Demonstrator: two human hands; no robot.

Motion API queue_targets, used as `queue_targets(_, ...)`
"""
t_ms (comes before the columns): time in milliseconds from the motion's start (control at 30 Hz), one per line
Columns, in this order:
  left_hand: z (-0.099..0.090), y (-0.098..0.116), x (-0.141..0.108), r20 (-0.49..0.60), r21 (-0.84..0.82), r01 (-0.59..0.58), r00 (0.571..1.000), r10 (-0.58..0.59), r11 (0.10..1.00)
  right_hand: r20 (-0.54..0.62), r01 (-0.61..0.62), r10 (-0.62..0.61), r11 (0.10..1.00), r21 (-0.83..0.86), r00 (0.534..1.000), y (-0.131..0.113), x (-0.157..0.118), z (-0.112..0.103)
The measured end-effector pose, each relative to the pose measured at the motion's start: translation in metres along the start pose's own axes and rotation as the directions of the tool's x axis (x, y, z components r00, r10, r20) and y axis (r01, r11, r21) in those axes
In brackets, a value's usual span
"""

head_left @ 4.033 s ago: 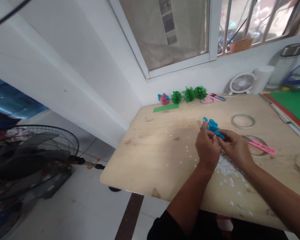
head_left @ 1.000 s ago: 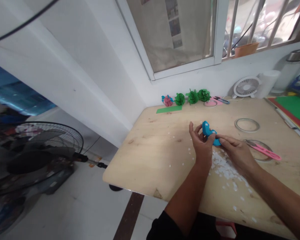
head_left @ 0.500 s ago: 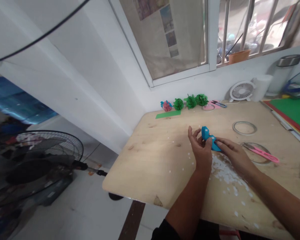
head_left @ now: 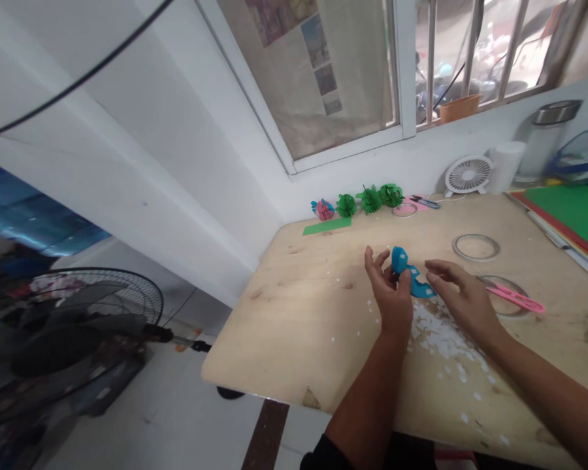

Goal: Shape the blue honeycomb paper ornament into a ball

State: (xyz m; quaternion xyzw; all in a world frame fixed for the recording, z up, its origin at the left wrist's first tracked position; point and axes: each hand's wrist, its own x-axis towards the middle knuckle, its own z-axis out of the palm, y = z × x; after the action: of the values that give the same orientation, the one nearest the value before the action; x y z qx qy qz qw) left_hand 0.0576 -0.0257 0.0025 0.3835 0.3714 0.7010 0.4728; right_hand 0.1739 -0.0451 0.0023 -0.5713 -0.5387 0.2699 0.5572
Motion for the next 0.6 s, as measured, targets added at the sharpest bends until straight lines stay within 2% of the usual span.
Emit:
queue_targets(133,0.002,0.005,-0.005,0.042,0.116,-0.083,0.996,0.078,0.990,-0.033,0.219,-0.227,0.962,-0.163,0.973,-0.003,-0.001,-0.004)
queue_targets(267,0.003,0.007,-0.009,0.089,0.167,-0.127,0.990,0.113,0.978,-0.003,0.312,-0.320,0.925,-0.215,0.947,-0.003,-0.002,-0.003)
queue_targets(400,0.003,0.004,-0.012,0.119,0.205,-0.169,0.982,0.147,0.964,0.007,0.348,-0.358,0.903,-0.253,0.934,-0.001,-0.002,-0.002)
queue_targets(600,0.003,0.002,-0.015,0.118,0.202,-0.167,0.982,0.146,0.965,-0.024,0.306,-0.325,0.910,-0.279,0.946,0.000,-0.002,-0.001)
